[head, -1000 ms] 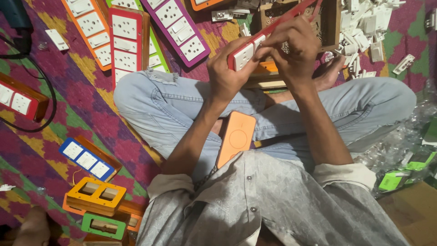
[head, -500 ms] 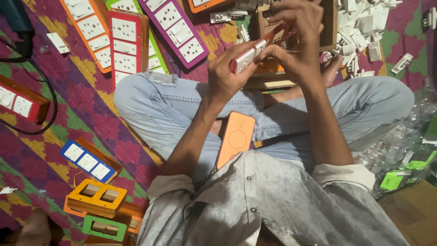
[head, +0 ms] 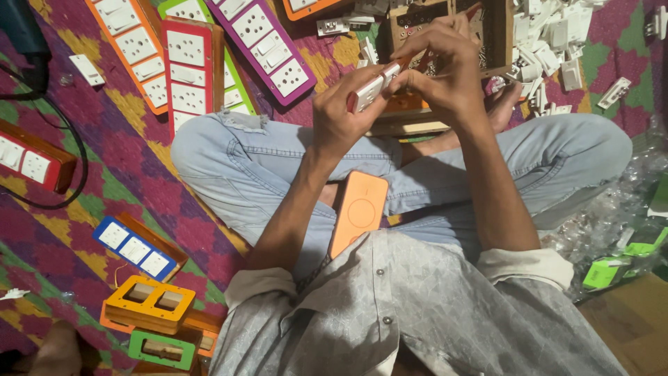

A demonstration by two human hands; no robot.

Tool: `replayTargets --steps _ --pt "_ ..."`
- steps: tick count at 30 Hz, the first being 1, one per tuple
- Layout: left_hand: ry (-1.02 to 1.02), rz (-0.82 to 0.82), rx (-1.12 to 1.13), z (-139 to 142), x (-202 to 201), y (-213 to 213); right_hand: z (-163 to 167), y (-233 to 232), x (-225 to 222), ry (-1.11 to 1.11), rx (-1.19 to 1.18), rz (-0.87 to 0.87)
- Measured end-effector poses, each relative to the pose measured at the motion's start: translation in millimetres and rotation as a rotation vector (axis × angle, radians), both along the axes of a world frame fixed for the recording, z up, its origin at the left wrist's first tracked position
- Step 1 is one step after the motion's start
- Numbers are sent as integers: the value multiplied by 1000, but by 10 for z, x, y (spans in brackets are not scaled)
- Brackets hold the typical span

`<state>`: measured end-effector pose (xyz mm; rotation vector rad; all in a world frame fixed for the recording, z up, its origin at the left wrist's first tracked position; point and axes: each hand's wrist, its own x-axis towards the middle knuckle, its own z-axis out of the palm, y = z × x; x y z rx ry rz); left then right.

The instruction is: The person assembles a red electrical switchboard by inserting white socket modules and switches into the frame and securing them with screws. The person handles multiple switchboard units and components on the floor.

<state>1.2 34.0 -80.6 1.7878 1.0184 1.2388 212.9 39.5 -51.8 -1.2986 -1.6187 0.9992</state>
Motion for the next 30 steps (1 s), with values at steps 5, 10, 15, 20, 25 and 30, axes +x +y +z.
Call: replayTargets --steps 5,10,15,20,25,30 --pt "10 20 -6 -20 -26 34 65 54 -72 -75 56 7" --pt "17 14 -28 -34 -34 61 87 95 -86 -118 82 -10" --pt "14 17 -19 4 -47 121 170 159 -59 -145 84 39" --pt "-7 26 -37 56 -127 216 235 268 -176 -209 153 22" --pt "6 31 -27 94 -198 357 295 382 -265 -138 15 7" --pt "-47 93 -135 155 -213 476 391 450 -411 -177 109 -133"
